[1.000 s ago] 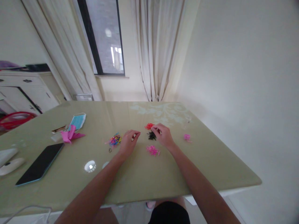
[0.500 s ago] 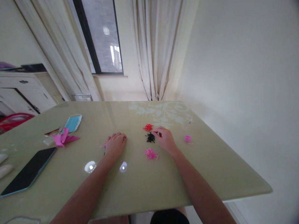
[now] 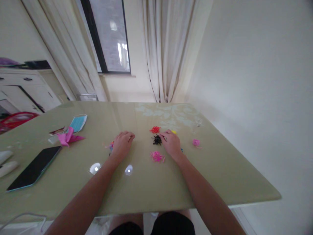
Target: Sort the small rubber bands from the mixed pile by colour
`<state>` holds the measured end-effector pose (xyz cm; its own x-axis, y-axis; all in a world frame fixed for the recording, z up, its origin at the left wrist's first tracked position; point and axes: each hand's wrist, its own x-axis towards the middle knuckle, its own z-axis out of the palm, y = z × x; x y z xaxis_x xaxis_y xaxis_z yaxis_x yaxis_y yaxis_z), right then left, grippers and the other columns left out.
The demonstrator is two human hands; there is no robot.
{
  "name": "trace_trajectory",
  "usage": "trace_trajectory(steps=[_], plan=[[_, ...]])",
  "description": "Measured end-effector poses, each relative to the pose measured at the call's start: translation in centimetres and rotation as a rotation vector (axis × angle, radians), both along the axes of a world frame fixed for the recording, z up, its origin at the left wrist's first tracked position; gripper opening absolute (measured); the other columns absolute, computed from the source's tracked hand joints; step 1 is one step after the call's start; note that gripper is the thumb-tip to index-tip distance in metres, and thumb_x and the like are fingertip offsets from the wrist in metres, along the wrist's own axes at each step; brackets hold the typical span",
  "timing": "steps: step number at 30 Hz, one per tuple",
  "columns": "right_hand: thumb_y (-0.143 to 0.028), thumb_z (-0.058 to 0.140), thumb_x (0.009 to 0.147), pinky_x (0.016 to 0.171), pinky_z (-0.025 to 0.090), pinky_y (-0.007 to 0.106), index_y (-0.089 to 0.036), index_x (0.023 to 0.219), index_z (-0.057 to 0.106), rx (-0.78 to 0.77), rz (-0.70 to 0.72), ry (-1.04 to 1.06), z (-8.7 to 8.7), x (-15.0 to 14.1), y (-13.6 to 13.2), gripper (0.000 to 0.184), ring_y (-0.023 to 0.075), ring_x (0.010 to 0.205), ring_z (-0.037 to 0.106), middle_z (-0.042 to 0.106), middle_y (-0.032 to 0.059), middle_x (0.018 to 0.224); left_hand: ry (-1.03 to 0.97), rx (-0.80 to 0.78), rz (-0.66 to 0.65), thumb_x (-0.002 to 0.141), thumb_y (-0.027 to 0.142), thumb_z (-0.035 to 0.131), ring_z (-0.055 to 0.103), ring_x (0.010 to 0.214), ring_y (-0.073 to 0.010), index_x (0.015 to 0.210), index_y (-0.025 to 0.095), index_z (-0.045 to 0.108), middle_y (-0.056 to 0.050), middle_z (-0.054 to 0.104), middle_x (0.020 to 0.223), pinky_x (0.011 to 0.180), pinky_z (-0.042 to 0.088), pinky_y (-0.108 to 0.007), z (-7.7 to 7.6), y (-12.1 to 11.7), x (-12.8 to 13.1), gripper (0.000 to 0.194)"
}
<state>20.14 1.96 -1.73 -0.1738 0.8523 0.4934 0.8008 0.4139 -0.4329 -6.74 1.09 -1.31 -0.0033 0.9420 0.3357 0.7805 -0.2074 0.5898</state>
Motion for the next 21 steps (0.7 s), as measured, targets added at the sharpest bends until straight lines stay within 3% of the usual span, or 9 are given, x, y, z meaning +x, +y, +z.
trace_trajectory(steps=[4,9,12,16,21], plan=[[-0.025,0.065,0.101,0.077,0.050,0.029,-0.021,0.101,0.084,0.013,0.153,0.172,0.4,-0.5,-0.1,0.019,0.0191,0.081,0.067,0.074,0.0071,0.090,-0.290,-0.027,-0.074,0.091,0.047,0.060,0.071,0.085,-0.0248,0.093,0.019,0.075,-0.010,0.079,0.091,0.084,0.056,-0.041,-0.1,0.2,1.0,0.033],[-0.036,0.077,0.094,0.071,0.049,0.027,-0.020,0.102,0.083,-0.039,0.339,0.239,0.2,-1.9,-0.9,0.019,0.0163,0.075,0.065,0.075,0.0055,0.089,-0.617,-0.086,-0.201,0.084,0.066,0.066,0.076,0.087,-0.0235,0.097,0.016,0.073,-0.011,0.081,0.094,0.085,0.062,-0.040,-0.3,-0.5,3.2,0.052],[-0.039,0.077,0.093,0.065,0.047,0.026,-0.017,0.105,0.082,-0.039,0.390,0.314,0.1,-2.4,-1.2,0.026,0.0144,0.067,0.061,0.072,0.0056,0.087,-0.742,-0.128,-0.262,0.078,0.068,0.073,0.078,0.088,-0.0241,0.096,0.016,0.073,-0.011,0.081,0.093,0.088,0.064,-0.043,-0.2,-1.1,4.1,0.055],[-0.030,0.072,0.096,0.062,0.046,0.026,-0.018,0.095,0.081,-0.010,0.403,0.379,0.0,-2.5,-1.2,0.015,0.0143,0.066,0.058,0.068,0.0035,0.080,-0.842,-0.187,-0.314,0.073,0.065,0.081,0.078,0.084,-0.0242,0.093,0.015,0.073,-0.010,0.081,0.088,0.085,0.065,-0.043,-0.2,-1.7,4.7,0.054],[-0.023,0.077,0.089,0.059,0.043,0.026,-0.018,0.093,0.080,-0.022,0.416,0.407,0.2,-2.4,-1.3,0.007,0.0137,0.063,0.054,0.062,0.0013,0.076,-0.913,-0.234,-0.328,0.072,0.063,0.083,0.079,0.082,-0.0239,0.092,0.016,0.071,-0.009,0.081,0.085,0.083,0.066,-0.041,-0.4,-1.9,5.1,0.053]])
